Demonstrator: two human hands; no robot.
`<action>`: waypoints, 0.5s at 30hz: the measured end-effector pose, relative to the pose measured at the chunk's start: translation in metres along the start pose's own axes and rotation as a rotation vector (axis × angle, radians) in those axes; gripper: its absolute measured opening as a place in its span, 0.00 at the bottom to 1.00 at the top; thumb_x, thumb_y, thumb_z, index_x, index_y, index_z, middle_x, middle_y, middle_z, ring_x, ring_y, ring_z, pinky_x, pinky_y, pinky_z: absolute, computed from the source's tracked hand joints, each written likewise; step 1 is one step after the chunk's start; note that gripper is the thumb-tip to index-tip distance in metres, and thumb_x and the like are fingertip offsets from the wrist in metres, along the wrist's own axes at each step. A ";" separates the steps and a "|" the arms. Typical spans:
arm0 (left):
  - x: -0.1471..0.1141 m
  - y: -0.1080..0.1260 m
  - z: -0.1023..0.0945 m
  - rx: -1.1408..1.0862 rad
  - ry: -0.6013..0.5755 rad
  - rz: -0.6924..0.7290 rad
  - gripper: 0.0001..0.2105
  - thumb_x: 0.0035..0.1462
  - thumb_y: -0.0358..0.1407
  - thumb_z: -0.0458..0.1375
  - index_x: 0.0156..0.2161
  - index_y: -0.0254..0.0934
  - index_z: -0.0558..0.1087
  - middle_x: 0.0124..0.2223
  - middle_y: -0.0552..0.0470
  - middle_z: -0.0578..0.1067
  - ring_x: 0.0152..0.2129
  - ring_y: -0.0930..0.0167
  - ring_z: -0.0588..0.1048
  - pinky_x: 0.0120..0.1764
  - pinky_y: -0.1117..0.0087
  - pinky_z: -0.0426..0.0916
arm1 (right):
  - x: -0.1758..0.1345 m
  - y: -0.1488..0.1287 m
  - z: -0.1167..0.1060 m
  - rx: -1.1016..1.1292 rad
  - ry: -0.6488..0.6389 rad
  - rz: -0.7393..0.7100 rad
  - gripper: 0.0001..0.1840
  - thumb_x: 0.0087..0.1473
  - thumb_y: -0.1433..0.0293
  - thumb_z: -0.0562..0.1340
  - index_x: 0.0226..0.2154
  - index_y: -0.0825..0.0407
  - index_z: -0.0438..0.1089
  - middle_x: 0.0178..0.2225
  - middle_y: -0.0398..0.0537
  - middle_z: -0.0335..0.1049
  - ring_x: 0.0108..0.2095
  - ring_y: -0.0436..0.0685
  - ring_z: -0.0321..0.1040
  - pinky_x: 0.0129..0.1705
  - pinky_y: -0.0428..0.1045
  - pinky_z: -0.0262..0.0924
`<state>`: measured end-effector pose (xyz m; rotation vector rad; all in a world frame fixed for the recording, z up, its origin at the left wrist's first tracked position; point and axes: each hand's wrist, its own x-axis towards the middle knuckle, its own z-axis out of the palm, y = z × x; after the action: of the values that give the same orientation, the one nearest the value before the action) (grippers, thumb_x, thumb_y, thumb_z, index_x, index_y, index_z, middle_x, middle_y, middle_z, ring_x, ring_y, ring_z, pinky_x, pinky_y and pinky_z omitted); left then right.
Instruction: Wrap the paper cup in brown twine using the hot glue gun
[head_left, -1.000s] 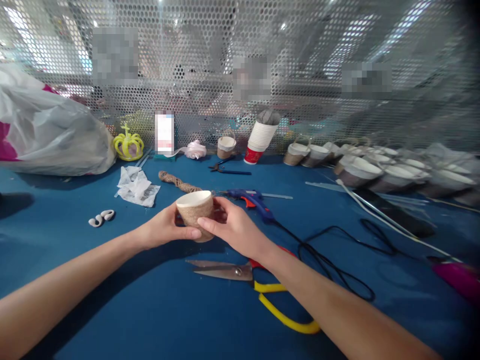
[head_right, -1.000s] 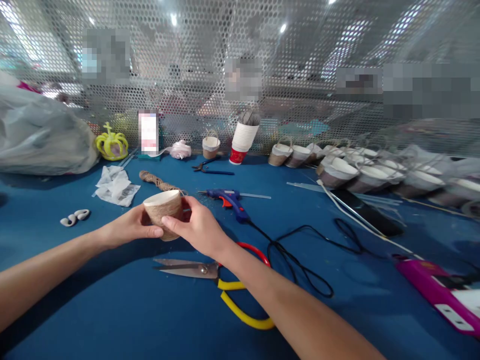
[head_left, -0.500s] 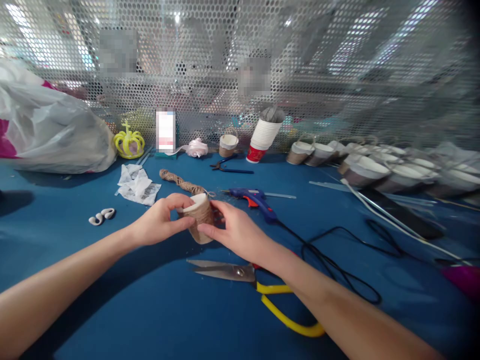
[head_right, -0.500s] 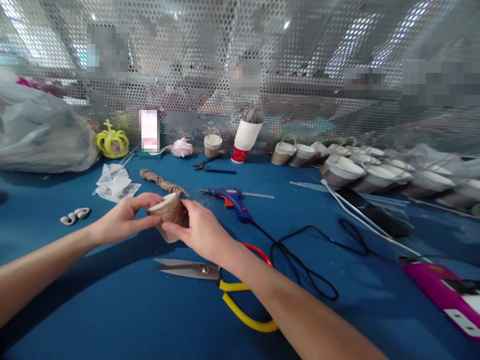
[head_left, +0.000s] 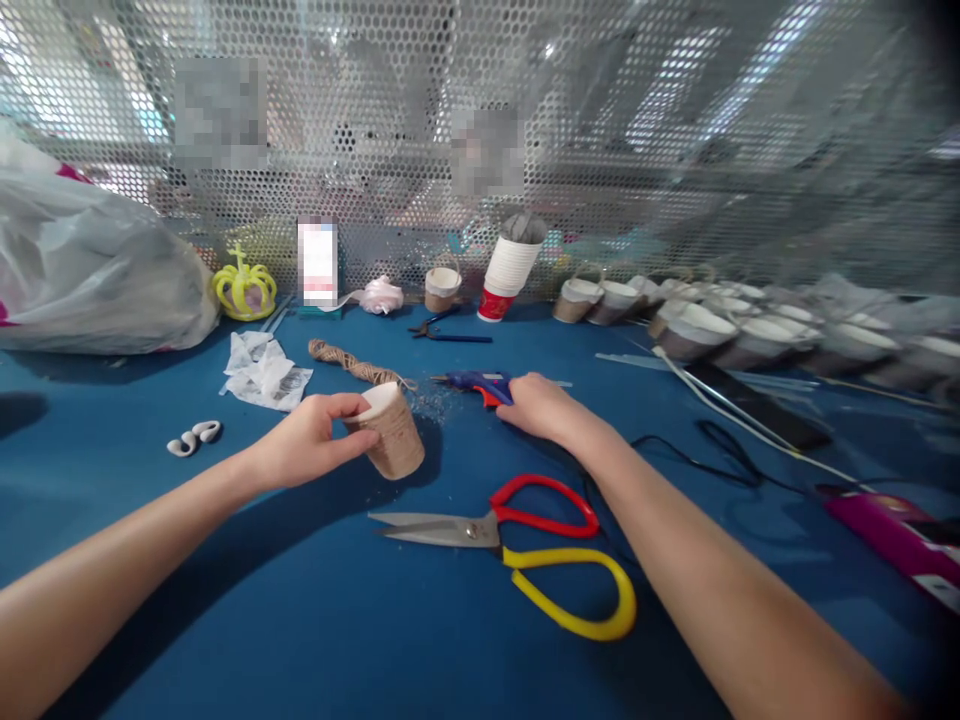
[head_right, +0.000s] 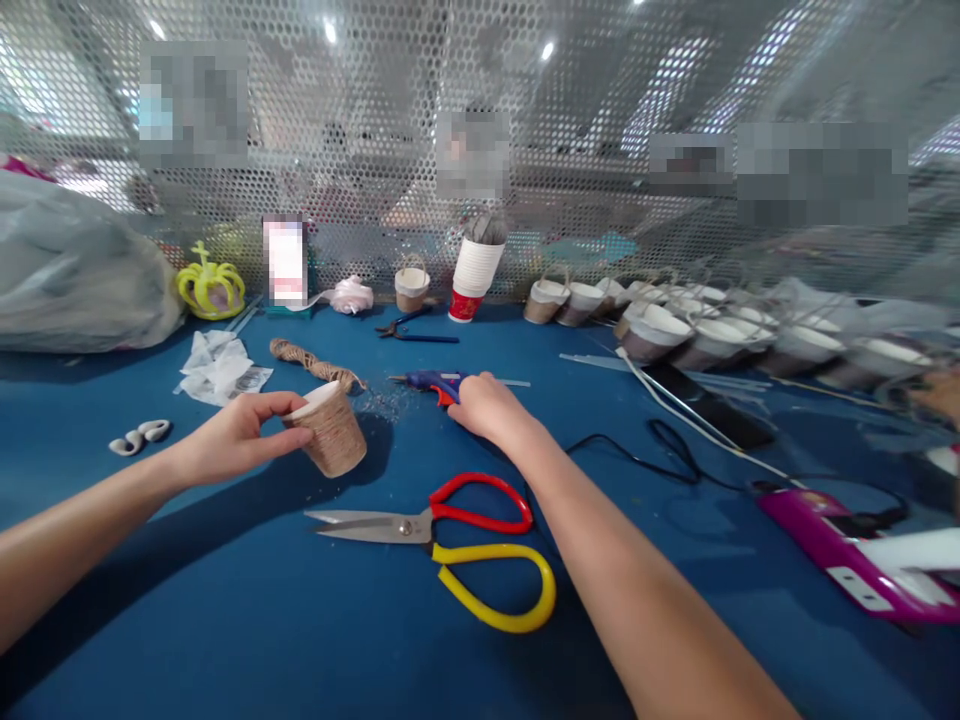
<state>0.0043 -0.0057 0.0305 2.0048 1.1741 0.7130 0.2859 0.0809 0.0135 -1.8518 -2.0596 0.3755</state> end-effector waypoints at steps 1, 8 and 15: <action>0.000 0.000 0.000 -0.007 -0.008 -0.003 0.08 0.52 0.36 0.53 0.31 0.32 0.69 0.30 0.53 0.73 0.29 0.72 0.70 0.34 0.73 0.64 | 0.001 0.001 0.003 0.030 0.005 0.011 0.22 0.30 0.75 0.66 0.08 0.47 0.50 0.11 0.42 0.56 0.24 0.58 0.64 0.27 0.51 0.55; 0.002 -0.005 -0.004 -0.120 -0.068 -0.031 0.09 0.52 0.38 0.54 0.30 0.32 0.68 0.29 0.52 0.72 0.28 0.72 0.69 0.33 0.72 0.64 | -0.013 -0.018 -0.012 0.385 -0.013 0.069 0.08 0.38 0.73 0.60 0.25 0.50 0.60 0.20 0.43 0.66 0.23 0.54 0.65 0.26 0.49 0.59; 0.003 -0.005 -0.005 -0.122 -0.064 -0.023 0.08 0.51 0.38 0.54 0.30 0.32 0.67 0.27 0.54 0.69 0.25 0.74 0.67 0.31 0.73 0.63 | -0.071 -0.056 -0.032 0.854 -0.209 -0.023 0.12 0.44 0.61 0.61 0.22 0.53 0.65 0.18 0.41 0.62 0.18 0.47 0.59 0.20 0.44 0.57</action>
<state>-0.0007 -0.0002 0.0295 1.8966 1.0883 0.6872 0.2551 0.0033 0.0599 -1.2864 -1.6204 1.2509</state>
